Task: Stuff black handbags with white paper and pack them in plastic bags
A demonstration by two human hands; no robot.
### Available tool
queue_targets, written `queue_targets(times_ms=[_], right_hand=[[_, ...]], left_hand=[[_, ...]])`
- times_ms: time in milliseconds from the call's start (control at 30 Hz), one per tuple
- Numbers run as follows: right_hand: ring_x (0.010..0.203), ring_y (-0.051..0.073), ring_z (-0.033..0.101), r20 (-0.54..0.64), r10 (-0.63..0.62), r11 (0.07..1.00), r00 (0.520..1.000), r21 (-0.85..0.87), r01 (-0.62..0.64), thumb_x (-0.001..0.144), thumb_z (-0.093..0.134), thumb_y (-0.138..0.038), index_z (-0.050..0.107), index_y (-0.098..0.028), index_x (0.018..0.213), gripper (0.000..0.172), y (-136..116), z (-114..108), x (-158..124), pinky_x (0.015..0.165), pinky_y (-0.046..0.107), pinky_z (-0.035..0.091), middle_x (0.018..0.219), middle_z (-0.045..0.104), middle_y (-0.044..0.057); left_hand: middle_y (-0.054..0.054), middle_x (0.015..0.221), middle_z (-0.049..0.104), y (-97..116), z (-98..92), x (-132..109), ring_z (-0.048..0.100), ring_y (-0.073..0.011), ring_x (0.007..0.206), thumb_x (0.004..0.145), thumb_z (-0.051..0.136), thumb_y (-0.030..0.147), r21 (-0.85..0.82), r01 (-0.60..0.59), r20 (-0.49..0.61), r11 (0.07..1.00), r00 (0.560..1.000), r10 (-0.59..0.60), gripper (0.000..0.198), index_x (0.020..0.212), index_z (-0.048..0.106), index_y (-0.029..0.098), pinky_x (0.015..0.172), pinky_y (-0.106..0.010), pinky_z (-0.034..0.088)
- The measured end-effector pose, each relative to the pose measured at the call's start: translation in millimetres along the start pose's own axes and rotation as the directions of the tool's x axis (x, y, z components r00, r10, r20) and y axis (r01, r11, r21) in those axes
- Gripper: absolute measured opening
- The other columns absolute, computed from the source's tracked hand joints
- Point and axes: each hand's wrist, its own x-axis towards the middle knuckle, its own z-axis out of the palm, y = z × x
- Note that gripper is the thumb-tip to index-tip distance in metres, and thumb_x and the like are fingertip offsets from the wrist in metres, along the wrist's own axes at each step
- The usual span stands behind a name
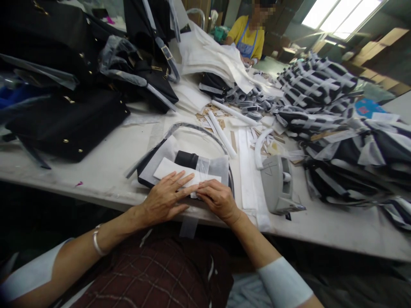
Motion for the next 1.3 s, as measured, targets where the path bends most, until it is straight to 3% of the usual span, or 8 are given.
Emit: queue_targets(times_ms=[233,367,500,600,700,900,1133,1300], right_hand=[[0.099,0.019,0.070,0.065,-0.077,0.990,0.995,-0.110,0.084,0.095,0.056,-0.015,0.071,-0.021,0.103,0.018,-7.9,-4.3,0.4,0.091,0.035,0.059,0.098,0.075,0.006],[0.115,0.022,0.065,0.165,-0.093,0.970,0.982,-0.207,0.127,0.095,0.053,-0.013,0.065,-0.019,0.124,0.032,-21.8,-10.5,-8.3,0.103,0.040,0.054,0.116,0.072,0.010],[0.140,0.031,0.043,0.325,-0.005,0.933,0.946,-0.339,0.121,0.088,0.061,-0.021,0.042,-0.012,0.148,0.064,-38.9,-13.4,-27.9,0.116,0.052,0.039,0.147,0.051,0.018],[0.148,0.031,0.030,0.341,0.031,0.891,0.939,-0.435,0.129,0.085,0.058,-0.014,0.028,-0.011,0.155,0.076,-43.2,-6.2,-42.9,0.121,0.054,0.031,0.157,0.038,0.016],[0.147,0.028,0.031,0.264,0.026,0.840,0.964,-0.528,0.121,0.086,0.051,-0.006,0.028,-0.013,0.154,0.073,-40.6,6.6,-52.4,0.121,0.053,0.030,0.155,0.041,0.015],[0.144,0.034,0.036,0.142,-0.037,0.823,0.989,-0.558,0.110,0.090,0.062,-0.021,0.044,-0.013,0.145,0.059,-39.5,21.7,-53.7,0.115,0.059,0.034,0.148,0.049,0.022],[0.140,0.033,0.043,0.060,-0.109,0.859,0.992,-0.497,0.124,0.094,0.053,-0.016,0.063,-0.022,0.119,0.028,-45.4,17.2,-48.7,0.112,0.061,0.036,0.138,0.060,0.015],[0.125,0.026,0.060,0.034,-0.125,0.886,0.992,-0.445,0.127,0.094,0.041,-0.009,0.064,-0.018,0.116,0.033,-46.7,4.3,-33.2,0.108,0.046,0.046,0.119,0.072,0.011]], left_hand=[[-0.005,0.132,0.067,9.9,2.2,8.7,0.049,-0.0265,0.136,0.101,0.047,0.037,-0.090,0.129,-0.053,0.988,0.990,-0.134,0.033,0.127,0.065,0.027,0.113,-0.053,0.035],[-0.005,0.130,0.067,10.1,13.7,4.2,0.050,-0.0272,0.135,0.098,0.054,0.035,0.009,0.069,-0.123,0.998,0.990,-0.067,0.029,0.123,0.067,0.026,0.115,-0.055,0.033],[-0.004,0.132,0.067,8.5,17.7,1.2,0.050,-0.0276,0.135,0.098,0.054,0.033,0.047,0.036,-0.150,0.998,0.988,-0.029,0.028,0.122,0.067,0.026,0.114,-0.055,0.033],[-0.003,0.133,0.066,8.0,17.9,1.7,0.050,-0.0283,0.135,0.099,0.053,0.033,0.045,0.025,-0.151,0.999,0.988,-0.018,0.028,0.123,0.066,0.026,0.114,-0.056,0.033],[-0.003,0.133,0.066,8.2,18.5,2.1,0.050,-0.0284,0.135,0.099,0.053,0.033,0.050,0.018,-0.147,0.999,0.989,-0.010,0.029,0.125,0.064,0.026,0.114,-0.056,0.033],[-0.003,0.135,0.065,7.7,19.4,0.1,0.049,-0.0283,0.137,0.101,0.048,0.032,0.025,0.028,-0.147,0.999,0.989,-0.024,0.030,0.127,0.062,0.027,0.114,-0.057,0.034],[-0.004,0.136,0.063,4.0,20.7,-3.7,0.048,-0.0290,0.137,0.100,0.050,0.028,0.020,-0.012,-0.152,1.000,0.988,0.015,0.028,0.123,0.064,0.028,0.115,-0.057,0.032],[-0.001,0.136,0.063,5.5,21.9,-4.3,0.048,-0.0306,0.137,0.099,0.051,0.026,0.023,-0.010,-0.165,1.000,0.986,0.014,0.024,0.115,0.068,0.029,0.114,-0.059,0.032]])
